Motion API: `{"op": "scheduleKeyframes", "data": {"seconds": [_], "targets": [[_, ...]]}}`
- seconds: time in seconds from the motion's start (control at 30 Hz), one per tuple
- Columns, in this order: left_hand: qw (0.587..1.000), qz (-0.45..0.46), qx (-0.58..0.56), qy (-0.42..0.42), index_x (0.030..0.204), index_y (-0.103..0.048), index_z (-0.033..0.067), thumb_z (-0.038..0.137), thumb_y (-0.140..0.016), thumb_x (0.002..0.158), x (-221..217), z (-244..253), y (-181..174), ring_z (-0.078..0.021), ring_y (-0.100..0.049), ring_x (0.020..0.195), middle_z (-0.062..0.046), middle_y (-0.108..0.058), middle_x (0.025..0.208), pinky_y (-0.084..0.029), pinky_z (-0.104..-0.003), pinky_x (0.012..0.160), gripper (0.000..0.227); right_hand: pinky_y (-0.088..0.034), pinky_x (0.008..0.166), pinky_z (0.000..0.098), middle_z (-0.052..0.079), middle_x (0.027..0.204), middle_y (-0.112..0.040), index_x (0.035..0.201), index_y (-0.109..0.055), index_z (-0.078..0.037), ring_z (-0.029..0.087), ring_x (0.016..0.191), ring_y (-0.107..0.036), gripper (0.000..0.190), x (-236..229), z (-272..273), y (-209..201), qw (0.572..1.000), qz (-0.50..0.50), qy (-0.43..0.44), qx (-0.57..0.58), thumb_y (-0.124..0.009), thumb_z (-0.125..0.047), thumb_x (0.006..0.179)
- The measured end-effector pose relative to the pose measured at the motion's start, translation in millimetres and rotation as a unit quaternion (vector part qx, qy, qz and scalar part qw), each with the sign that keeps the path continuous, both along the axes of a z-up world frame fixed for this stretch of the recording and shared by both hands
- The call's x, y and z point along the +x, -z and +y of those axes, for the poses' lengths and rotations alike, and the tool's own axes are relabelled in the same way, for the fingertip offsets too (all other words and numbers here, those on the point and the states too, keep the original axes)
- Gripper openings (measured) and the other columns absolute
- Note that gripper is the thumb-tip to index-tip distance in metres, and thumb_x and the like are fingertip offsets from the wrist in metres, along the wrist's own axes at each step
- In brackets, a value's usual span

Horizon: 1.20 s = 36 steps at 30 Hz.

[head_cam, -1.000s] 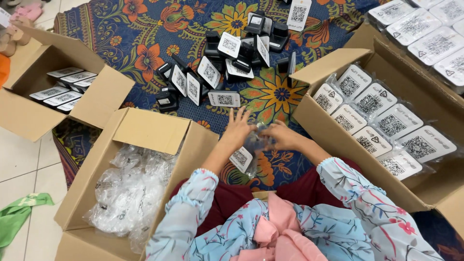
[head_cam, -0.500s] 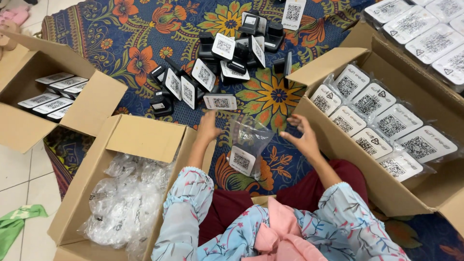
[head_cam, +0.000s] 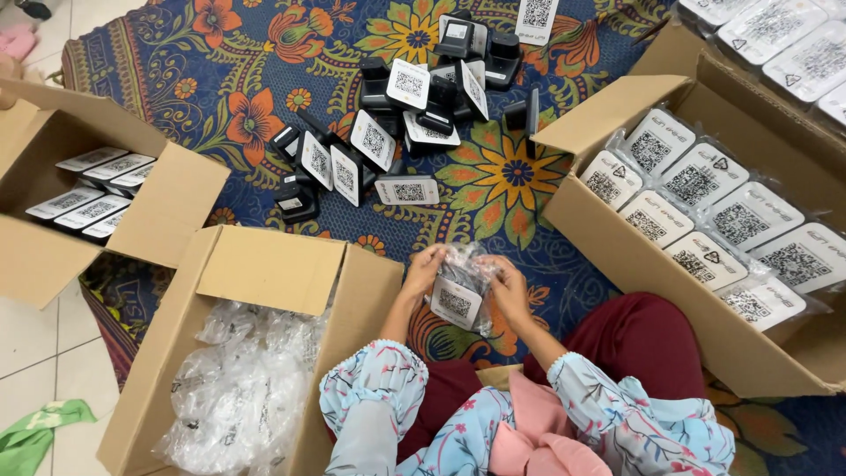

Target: The person packs items with QR codes into small plastic bags and then places the bags into cardboard boxes.

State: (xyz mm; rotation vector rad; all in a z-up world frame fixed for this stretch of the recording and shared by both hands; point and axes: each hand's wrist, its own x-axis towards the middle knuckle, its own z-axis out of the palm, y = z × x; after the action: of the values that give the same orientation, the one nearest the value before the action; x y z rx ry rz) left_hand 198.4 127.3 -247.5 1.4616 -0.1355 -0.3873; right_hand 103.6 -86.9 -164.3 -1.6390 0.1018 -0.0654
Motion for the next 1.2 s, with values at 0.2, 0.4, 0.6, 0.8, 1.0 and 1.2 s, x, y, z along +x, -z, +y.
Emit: {"op": "scheduleKeyframes", "data": {"seconds": [0.2,0.4,0.6,0.8,1.0,1.2], "targets": [[0.981,-0.060,0.170,-0.071,0.104,-0.067,0.0030,0.015,-0.071,0.093,-9.8,-8.3,-28.1,-0.0109,-0.063,0.074,-0.005,-0.071,0.085,-0.049,-0.029,0.066,0.017,-0.056,0.079,0.0282,0.008,0.131,-0.064,0.105,-0.076,-0.005,0.012,0.100,-0.066,0.021,23.6,5.5,-60.3,0.991,-0.061,-0.103,-0.054,-0.068,0.004,0.087],[0.949,-0.154,0.258,-0.091,0.095,-0.068,0.0066,0.007,-0.073,0.078,-20.1,-8.1,-76.1,-0.0208,-0.071,0.073,-0.007,-0.073,0.079,-0.054,-0.033,0.070,0.017,-0.058,0.082,0.0267,0.005,0.106,-0.077,0.114,-0.072,-0.005,0.011,0.094,-0.072,0.032,49.3,12.9,-50.0,0.989,-0.018,-0.141,-0.038,-0.074,0.002,0.083],[0.877,-0.289,0.316,-0.218,0.105,-0.069,0.0093,0.008,-0.076,0.076,-38.6,-15.2,-143.5,-0.0270,-0.070,0.095,-0.010,-0.068,0.106,-0.055,-0.037,0.085,0.029,-0.056,0.080,0.0285,0.007,0.100,-0.076,0.115,-0.066,-0.005,0.013,0.088,-0.071,0.037,75.6,20.3,-23.9,0.982,0.120,-0.145,0.014,-0.079,-0.002,0.081],[0.895,-0.277,0.350,0.015,0.110,-0.072,0.0153,0.031,-0.085,0.072,-58.1,-13.3,-151.0,-0.0281,-0.070,0.102,-0.007,-0.072,0.110,-0.054,-0.042,0.088,0.043,-0.052,0.078,0.0322,0.011,0.101,-0.073,0.117,-0.070,-0.002,0.019,0.087,-0.065,0.030,93.3,20.1,75.3,0.961,0.256,-0.103,-0.026,-0.074,-0.012,0.088],[0.814,-0.291,0.501,0.044,0.121,-0.071,0.0190,0.045,-0.086,0.068,-66.0,-17.8,-125.3,-0.0342,-0.067,0.104,-0.011,-0.072,0.103,-0.051,-0.048,0.084,0.061,-0.055,0.079,0.0329,0.012,0.110,-0.073,0.118,-0.065,0.000,0.020,0.095,-0.069,0.041,52.7,15.5,97.7,0.975,0.217,0.042,0.024,-0.075,-0.028,0.090],[0.835,-0.139,0.525,-0.091,0.122,-0.067,0.0113,0.050,-0.079,0.088,-59.1,-7.9,-91.4,-0.0382,-0.070,0.097,-0.019,-0.075,0.105,-0.054,-0.050,0.082,0.052,-0.050,0.094,0.0444,0.016,0.136,-0.061,0.138,-0.053,-0.002,0.025,0.122,-0.058,0.069,-15.5,-20.2,44.2,0.954,0.273,0.049,0.114,-0.074,-0.048,0.091]]}}
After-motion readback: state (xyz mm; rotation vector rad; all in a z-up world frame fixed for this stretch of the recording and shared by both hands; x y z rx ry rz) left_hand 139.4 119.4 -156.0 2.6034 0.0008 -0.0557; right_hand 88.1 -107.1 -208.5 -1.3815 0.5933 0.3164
